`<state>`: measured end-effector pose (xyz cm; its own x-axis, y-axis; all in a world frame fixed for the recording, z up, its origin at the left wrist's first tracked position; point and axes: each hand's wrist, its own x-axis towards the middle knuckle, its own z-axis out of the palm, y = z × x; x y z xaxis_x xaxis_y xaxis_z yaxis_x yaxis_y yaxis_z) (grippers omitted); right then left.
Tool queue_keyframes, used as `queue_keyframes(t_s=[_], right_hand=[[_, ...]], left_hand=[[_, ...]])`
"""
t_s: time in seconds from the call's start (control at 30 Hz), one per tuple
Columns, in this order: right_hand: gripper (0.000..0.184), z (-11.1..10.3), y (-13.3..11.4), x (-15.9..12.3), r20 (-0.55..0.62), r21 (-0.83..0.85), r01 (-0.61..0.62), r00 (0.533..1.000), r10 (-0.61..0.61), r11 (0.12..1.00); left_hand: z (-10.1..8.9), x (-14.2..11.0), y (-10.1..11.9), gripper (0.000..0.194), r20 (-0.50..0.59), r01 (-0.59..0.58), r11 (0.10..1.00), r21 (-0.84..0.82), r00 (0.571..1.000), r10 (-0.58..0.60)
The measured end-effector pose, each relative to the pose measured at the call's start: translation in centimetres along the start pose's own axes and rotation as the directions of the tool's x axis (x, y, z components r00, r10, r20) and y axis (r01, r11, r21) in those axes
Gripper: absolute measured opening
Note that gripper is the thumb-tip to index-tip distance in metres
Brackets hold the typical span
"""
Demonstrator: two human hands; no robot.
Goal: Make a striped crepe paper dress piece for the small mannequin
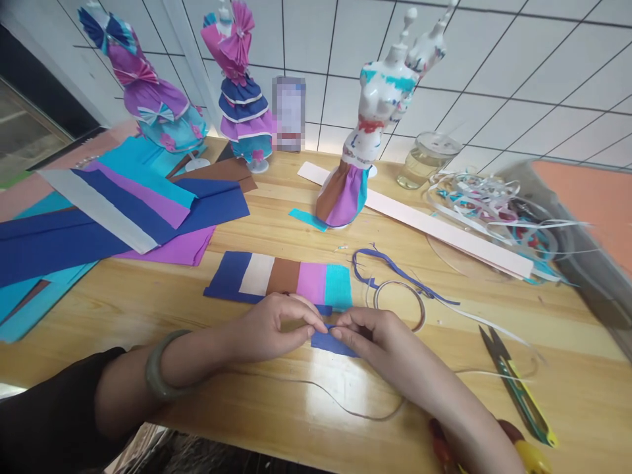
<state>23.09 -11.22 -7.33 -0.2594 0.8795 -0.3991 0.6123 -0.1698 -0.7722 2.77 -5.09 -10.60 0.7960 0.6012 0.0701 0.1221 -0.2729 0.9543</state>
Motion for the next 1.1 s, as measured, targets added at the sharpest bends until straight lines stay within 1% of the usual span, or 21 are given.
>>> queue_keyframes(t_s=[0.1,0.17,0.23,0.27,0.33,0.4,0.47,0.53,0.63,0.77,0.97,1.1], right_hand=[[0.034,-0.4,0.7,0.0,-0.015,-0.023,-0.014,1.000,0.014,1.000],[0.033,-0.9,1.2,0.0,-0.017,-0.005,-0.034,0.999,0.034,0.999],[0.034,-1.2,1.7,0.0,-0.034,0.023,-0.055,0.998,0.056,0.998],[0.034,-1.3,1.8,0.1,-0.041,0.036,-0.062,0.997,0.064,0.997],[0.035,-1.5,2.2,0.1,-0.044,0.055,-0.073,0.996,0.076,0.996],[0.035,-1.5,2.4,0.3,-0.037,0.063,-0.082,0.996,0.085,0.995],[0.035,-1.5,2.6,0.4,-0.040,0.068,-0.088,0.995,0.091,0.994],[0.035,-1.4,2.8,0.6,-0.060,0.073,-0.087,0.994,0.092,0.994],[0.036,-1.2,2.9,0.9,-0.086,0.060,-0.082,0.993,0.087,0.995],[0.038,-0.9,2.9,1.2,-0.073,0.014,-0.069,0.995,0.070,0.998],[0.035,-0.7,3.0,1.2,-0.055,-0.018,-0.071,0.996,0.070,0.997],[0.036,-0.7,2.8,1.4,-0.058,-0.016,-0.086,0.995,0.085,0.996]], left_hand=[[0.0,0.1,0.3,0.021,-0.035,-0.042,0.999,-0.015,0.999,0.041],[0.0,0.2,0.4,0.020,-0.106,-0.104,0.994,0.025,0.989,0.106],[0.1,0.3,0.3,0.019,-0.162,-0.189,0.969,0.160,0.963,0.215],[0.1,0.4,0.1,0.020,-0.161,-0.227,0.942,0.249,0.949,0.271],[0.3,0.5,-0.3,0.021,-0.103,-0.260,0.866,0.428,0.937,0.333],[0.5,0.5,-0.6,0.022,-0.027,-0.248,0.784,0.569,0.947,0.319],[0.7,0.5,-0.8,0.023,0.030,-0.237,0.709,0.664,0.956,0.292],[0.8,0.5,-1.0,0.023,0.065,-0.238,0.656,0.716,0.959,0.276],[1.0,0.5,-1.2,0.021,0.094,-0.244,0.611,0.753,0.959,0.266],[1.2,0.4,-1.5,0.019,0.136,-0.264,0.577,0.773,0.957,0.255],[1.3,0.5,-1.3,0.017,0.095,-0.217,0.601,0.769,0.969,0.229],[1.2,0.6,-1.4,0.021,0.113,-0.254,0.578,0.775,0.956,0.269]])
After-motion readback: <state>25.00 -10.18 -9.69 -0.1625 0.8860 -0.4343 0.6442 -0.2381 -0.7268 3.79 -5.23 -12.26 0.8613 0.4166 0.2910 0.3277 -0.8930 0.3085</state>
